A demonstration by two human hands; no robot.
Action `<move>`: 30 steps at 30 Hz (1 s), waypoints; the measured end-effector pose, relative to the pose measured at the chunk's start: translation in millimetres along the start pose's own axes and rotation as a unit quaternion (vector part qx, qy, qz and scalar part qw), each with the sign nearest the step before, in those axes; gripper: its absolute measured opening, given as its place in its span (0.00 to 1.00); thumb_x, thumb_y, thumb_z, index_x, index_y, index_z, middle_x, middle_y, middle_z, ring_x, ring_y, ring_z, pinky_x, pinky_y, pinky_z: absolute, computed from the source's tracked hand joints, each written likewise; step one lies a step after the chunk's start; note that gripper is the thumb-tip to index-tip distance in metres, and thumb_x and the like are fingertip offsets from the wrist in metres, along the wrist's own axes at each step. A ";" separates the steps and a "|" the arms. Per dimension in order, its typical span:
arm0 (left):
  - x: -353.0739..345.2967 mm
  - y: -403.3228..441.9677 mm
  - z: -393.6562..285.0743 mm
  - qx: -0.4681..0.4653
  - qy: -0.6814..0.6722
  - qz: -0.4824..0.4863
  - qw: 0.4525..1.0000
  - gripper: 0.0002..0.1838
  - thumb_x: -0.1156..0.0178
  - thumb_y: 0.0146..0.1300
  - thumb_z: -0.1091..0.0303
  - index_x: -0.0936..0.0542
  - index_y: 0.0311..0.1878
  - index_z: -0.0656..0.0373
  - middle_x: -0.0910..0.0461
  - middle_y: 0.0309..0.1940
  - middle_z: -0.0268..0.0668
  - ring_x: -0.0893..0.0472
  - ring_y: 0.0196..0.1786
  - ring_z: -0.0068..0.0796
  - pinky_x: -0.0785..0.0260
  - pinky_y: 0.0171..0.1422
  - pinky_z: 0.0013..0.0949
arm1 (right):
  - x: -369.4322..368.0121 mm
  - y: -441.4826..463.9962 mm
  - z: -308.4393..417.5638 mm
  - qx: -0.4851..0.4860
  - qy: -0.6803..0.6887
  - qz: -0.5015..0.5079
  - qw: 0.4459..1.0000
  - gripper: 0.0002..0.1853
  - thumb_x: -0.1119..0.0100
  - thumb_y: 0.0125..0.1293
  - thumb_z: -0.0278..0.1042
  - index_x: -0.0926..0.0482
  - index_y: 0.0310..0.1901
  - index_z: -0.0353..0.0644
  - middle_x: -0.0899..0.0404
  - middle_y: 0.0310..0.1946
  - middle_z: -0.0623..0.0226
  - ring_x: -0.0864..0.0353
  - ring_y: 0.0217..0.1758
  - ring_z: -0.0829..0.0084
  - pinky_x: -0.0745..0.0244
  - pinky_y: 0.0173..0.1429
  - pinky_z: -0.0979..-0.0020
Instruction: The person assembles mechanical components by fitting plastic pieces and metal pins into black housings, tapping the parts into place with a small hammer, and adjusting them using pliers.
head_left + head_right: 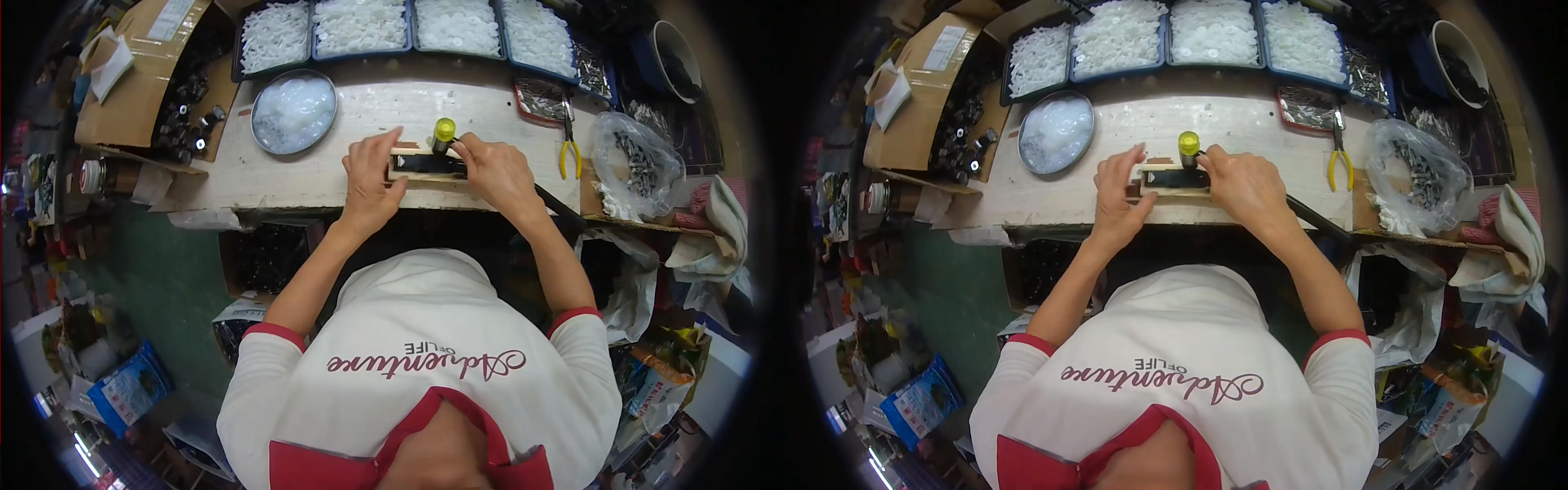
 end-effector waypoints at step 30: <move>-9.2 15.6 -17.6 0.288 -0.592 0.085 0.748 0.15 0.51 0.67 0.62 0.31 0.52 0.59 0.26 0.28 0.37 0.23 0.27 0.25 0.27 0.27 0.27 | -8.9 -36.0 -173.5 -0.181 -0.163 -0.233 0.941 0.12 0.46 0.54 0.35 0.31 0.38 0.39 0.24 0.35 0.56 0.26 0.42 0.57 0.37 0.45 0.54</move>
Point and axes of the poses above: each hand's wrist, its own y-axis towards the middle knuckle, its own x-axis out of the back of the hand, z = x × y, the point moved 1 cm from there along y, towards the middle knuckle
